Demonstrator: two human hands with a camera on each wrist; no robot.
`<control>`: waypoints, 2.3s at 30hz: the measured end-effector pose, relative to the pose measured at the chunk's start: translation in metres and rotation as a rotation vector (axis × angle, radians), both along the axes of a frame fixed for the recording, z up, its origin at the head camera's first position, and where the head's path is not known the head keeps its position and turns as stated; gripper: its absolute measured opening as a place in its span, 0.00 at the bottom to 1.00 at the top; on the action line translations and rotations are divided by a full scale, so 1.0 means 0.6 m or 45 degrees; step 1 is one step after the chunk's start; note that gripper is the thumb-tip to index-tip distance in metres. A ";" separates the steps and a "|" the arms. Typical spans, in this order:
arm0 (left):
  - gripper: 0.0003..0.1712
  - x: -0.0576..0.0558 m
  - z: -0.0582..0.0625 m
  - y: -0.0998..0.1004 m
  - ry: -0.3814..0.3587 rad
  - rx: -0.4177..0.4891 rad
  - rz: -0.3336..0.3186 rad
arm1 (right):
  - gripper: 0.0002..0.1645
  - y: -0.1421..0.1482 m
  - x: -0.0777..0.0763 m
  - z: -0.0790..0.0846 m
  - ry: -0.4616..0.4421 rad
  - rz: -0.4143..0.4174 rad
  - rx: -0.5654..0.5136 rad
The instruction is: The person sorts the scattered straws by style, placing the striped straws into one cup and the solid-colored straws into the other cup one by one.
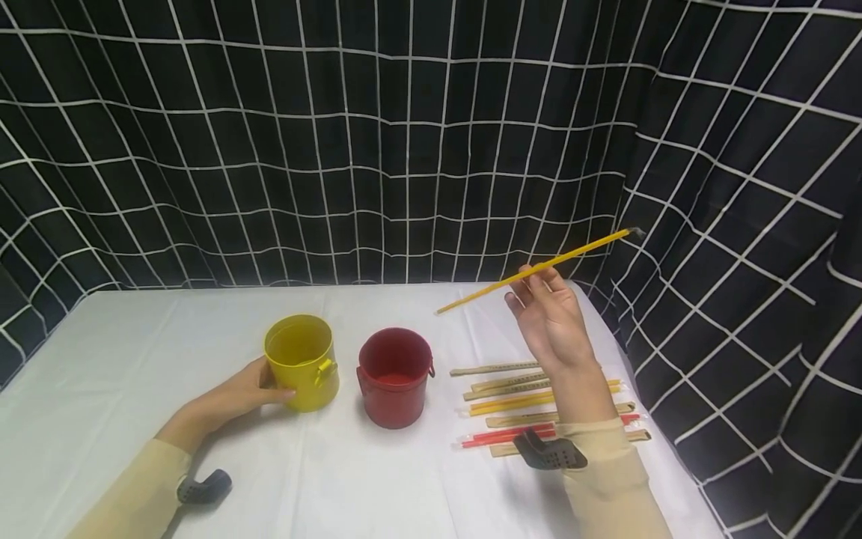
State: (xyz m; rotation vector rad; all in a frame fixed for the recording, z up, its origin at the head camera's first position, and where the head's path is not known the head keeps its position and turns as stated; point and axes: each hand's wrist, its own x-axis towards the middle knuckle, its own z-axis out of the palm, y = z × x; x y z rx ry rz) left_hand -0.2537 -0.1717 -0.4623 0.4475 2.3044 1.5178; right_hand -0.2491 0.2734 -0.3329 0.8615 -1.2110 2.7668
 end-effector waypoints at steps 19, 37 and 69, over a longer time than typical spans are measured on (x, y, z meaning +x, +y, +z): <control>0.53 0.005 -0.004 0.004 -0.030 0.019 -0.021 | 0.18 -0.052 0.046 0.024 -0.011 -0.068 0.139; 0.53 0.003 0.003 0.005 -0.045 -0.006 0.001 | 0.12 -0.206 0.045 0.037 -0.215 -0.251 0.310; 0.52 0.005 -0.002 -0.003 -0.043 0.057 -0.011 | 0.21 -0.255 0.025 -0.010 -0.253 -0.363 0.877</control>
